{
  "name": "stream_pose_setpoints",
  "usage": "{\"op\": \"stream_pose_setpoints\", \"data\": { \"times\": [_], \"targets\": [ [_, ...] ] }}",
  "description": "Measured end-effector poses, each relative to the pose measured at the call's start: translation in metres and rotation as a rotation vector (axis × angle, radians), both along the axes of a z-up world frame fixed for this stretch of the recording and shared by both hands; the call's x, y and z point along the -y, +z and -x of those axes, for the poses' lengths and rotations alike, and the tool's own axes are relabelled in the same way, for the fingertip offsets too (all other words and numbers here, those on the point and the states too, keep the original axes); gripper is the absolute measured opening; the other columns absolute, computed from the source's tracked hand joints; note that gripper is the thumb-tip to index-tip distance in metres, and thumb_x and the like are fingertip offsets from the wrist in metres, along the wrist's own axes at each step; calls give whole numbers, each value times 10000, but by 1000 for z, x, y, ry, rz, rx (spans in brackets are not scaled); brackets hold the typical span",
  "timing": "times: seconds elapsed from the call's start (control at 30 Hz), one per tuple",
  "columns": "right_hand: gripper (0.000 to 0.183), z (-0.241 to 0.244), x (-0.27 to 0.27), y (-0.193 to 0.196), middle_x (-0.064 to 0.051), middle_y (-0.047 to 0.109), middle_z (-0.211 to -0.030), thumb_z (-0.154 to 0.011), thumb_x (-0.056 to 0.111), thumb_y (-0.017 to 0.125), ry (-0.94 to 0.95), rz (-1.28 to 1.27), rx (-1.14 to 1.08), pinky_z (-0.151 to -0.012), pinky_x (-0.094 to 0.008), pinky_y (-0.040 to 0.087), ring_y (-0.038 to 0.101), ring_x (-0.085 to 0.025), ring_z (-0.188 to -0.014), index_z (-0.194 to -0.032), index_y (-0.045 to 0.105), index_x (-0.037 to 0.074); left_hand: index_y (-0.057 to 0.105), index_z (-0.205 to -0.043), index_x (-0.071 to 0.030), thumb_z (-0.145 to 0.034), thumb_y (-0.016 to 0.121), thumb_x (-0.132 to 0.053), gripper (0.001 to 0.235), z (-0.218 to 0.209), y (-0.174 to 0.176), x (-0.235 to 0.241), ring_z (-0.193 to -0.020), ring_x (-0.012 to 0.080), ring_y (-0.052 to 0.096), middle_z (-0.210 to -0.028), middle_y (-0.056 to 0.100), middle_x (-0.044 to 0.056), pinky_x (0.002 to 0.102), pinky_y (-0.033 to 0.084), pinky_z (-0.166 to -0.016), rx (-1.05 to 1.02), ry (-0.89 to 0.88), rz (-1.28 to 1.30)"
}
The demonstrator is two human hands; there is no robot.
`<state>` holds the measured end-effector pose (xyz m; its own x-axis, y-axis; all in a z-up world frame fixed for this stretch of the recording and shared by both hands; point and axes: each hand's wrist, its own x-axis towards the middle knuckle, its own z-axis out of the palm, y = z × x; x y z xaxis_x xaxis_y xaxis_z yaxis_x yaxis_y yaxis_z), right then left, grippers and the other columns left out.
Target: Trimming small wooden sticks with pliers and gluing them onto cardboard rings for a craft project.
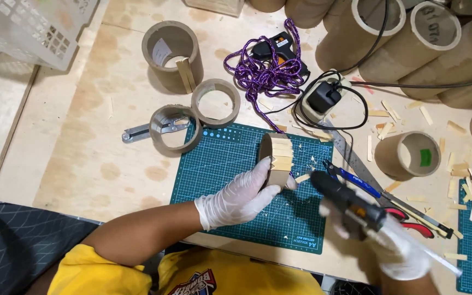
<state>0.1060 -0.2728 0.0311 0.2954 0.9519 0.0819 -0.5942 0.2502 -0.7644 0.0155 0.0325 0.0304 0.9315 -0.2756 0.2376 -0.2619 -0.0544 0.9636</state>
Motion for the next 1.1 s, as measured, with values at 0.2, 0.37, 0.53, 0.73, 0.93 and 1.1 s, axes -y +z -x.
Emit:
{"op": "stream_pose_setpoints", "data": {
  "times": [0.2, 0.37, 0.53, 0.73, 0.93, 1.1],
  "targets": [
    [721, 22, -4, -94, -194, 689, -1144, -941, 275, 890, 26, 66, -94, -586, -248, 580, 678, -161, -720, -1383, 465, -103, 245, -1510, 65, -1039, 467, -105, 548, 5, -26, 6, -1380, 442, 505, -1486, 463, 308, 500, 395, -1210, 45, 75, -86],
    [453, 35, -14, -70, -231, 561, -1062, -968, 250, 677, -26, 44, -192, -752, -337, 548, 632, -218, -847, -1296, 553, -37, 247, -1507, 114, -1036, 518, -80, 578, 6, -38, 8, -1455, 462, 439, -1539, 404, 342, 511, 344, -1260, 131, 121, -134],
    [518, 44, -30, -38, -300, 655, -1310, -975, 54, 780, -316, 72, 21, -961, -323, 612, 735, -226, -1048, -1408, 502, -8, 241, -1507, 135, -1050, 509, -81, 572, 5, -40, 8, -1477, 463, 415, -1550, 387, 342, 506, 343, -1275, 178, 151, -145],
    [648, 46, -45, -15, -105, 720, -1115, -985, 572, 654, -382, 400, 393, -528, -259, 499, 515, -133, -580, -1315, 577, 19, 316, -1470, 154, -1020, 573, -69, 564, 5, -41, 10, -1405, 484, 500, -1473, 476, 356, 517, 405, -1230, 234, 244, -252],
    [786, 50, -46, -20, -298, 660, -1248, -952, 199, 811, -334, 263, -67, -889, -277, 590, 711, -172, -1017, -1522, 346, -75, 337, -1462, 138, -1024, 519, -74, 520, 4, -30, 8, -1385, 467, 522, -1444, 505, 340, 499, 423, -1219, 199, 228, -230],
    [634, 47, -67, -8, -30, 691, -864, -951, 336, 743, -551, 322, 512, -711, -234, 579, 649, -99, -724, -1470, 473, 92, 375, -1494, 70, -1024, 587, -221, 592, 1, -10, 5, -1391, 380, 478, -1455, 496, 251, 455, 336, -1266, 106, 141, -132]
  ]
}}
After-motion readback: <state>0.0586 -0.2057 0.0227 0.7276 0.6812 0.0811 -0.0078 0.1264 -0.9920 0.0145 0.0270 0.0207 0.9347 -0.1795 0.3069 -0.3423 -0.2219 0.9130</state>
